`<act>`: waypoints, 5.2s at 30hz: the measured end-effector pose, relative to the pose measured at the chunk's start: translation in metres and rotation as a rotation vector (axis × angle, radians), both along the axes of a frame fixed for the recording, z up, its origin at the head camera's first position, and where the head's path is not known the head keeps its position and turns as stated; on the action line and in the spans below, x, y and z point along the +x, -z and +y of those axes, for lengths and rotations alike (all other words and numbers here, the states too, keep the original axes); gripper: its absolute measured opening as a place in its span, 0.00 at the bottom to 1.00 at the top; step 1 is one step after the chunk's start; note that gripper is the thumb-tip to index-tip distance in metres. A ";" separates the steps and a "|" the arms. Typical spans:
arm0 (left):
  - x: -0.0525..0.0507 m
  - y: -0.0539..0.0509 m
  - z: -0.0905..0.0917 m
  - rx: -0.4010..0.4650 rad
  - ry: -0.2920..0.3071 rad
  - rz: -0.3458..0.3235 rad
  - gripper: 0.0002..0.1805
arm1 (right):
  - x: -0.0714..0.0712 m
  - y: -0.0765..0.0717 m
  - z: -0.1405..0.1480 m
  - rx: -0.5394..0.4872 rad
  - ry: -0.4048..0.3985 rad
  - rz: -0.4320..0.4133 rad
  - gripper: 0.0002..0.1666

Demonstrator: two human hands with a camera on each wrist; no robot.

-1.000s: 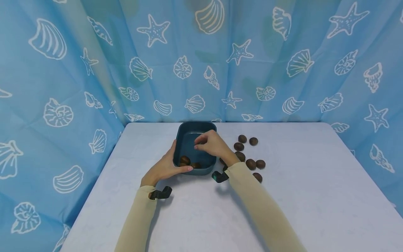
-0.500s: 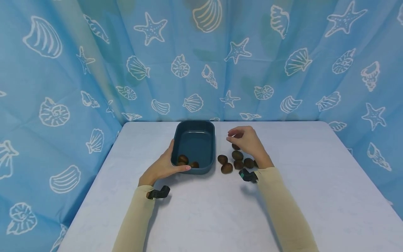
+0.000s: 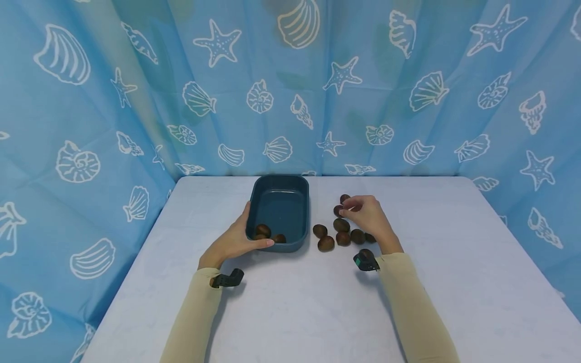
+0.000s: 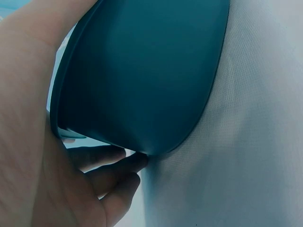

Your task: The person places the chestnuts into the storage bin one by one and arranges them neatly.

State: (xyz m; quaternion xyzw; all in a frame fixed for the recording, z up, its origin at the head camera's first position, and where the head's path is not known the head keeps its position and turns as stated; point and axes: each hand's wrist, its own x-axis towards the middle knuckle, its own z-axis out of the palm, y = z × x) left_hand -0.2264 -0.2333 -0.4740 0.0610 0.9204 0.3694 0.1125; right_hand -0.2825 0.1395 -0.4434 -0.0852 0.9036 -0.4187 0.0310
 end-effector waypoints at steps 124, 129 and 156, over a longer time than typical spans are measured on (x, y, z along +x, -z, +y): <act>-0.003 0.005 -0.001 0.103 0.055 0.078 0.73 | 0.009 0.002 -0.139 0.210 -0.359 0.209 0.17; -0.003 0.004 0.000 0.103 0.057 0.080 0.73 | 0.011 0.004 -0.143 0.285 -0.374 0.210 0.17; -0.003 0.003 -0.001 0.074 0.035 0.058 0.73 | 0.012 0.006 -0.148 0.358 -0.385 0.175 0.18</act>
